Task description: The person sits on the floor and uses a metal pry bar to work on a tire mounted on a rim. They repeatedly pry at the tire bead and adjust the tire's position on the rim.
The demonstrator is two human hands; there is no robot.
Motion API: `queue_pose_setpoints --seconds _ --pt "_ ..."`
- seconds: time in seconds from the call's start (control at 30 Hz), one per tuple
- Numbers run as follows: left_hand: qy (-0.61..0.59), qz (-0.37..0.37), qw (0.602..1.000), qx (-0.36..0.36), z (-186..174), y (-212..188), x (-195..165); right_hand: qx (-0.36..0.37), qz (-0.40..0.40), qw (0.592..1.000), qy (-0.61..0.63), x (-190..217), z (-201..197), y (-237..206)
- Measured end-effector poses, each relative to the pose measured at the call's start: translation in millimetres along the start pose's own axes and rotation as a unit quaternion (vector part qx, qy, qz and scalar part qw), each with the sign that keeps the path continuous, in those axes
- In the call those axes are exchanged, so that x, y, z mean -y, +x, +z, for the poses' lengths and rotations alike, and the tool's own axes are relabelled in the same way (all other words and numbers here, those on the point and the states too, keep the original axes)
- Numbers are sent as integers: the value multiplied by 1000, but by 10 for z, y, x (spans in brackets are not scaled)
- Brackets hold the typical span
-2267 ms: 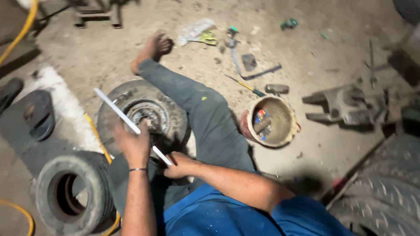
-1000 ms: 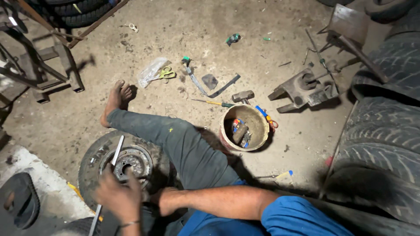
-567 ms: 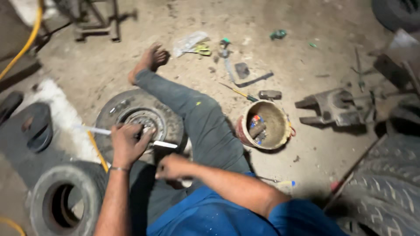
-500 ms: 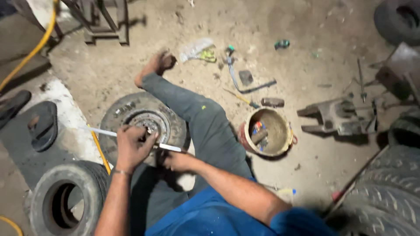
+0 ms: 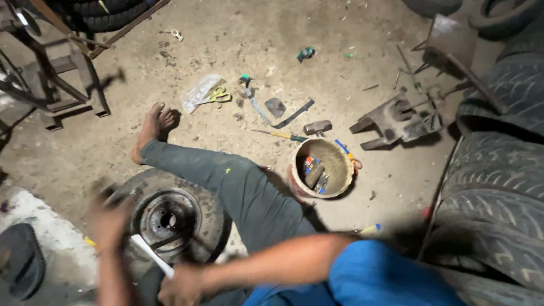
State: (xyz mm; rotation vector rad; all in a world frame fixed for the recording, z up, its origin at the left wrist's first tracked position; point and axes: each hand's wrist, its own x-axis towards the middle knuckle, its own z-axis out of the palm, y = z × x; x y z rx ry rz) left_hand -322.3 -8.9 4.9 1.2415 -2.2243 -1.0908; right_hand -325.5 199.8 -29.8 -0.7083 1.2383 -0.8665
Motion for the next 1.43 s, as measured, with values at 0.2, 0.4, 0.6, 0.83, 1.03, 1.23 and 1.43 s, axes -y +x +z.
queue_pose_setpoints --seconds 0.2,0.4,0.6,0.83,1.03,1.23,1.43 --pt "179 229 946 141 546 -165 -895 -114 -92 980 -138 -252 173 409" --pt "247 86 947 187 499 -1309 327 29 -185 934 -305 -366 -973 -255" --pt "-32 279 959 45 459 -1761 1619 -511 -322 767 -217 730 -1402 291" --pt "-5 -5 994 -111 262 -1175 1700 -324 -256 825 -386 1112 -1457 400" --pt "-81 -8 981 -174 -93 9 1468 -344 -182 789 -476 696 -1573 -931" --pt "-93 14 983 -155 -203 10 1149 -155 -58 809 -564 1025 -1568 -1021" --pt "-196 -64 967 -151 -262 -221 830 88 -173 876 -442 490 -1851 -112"
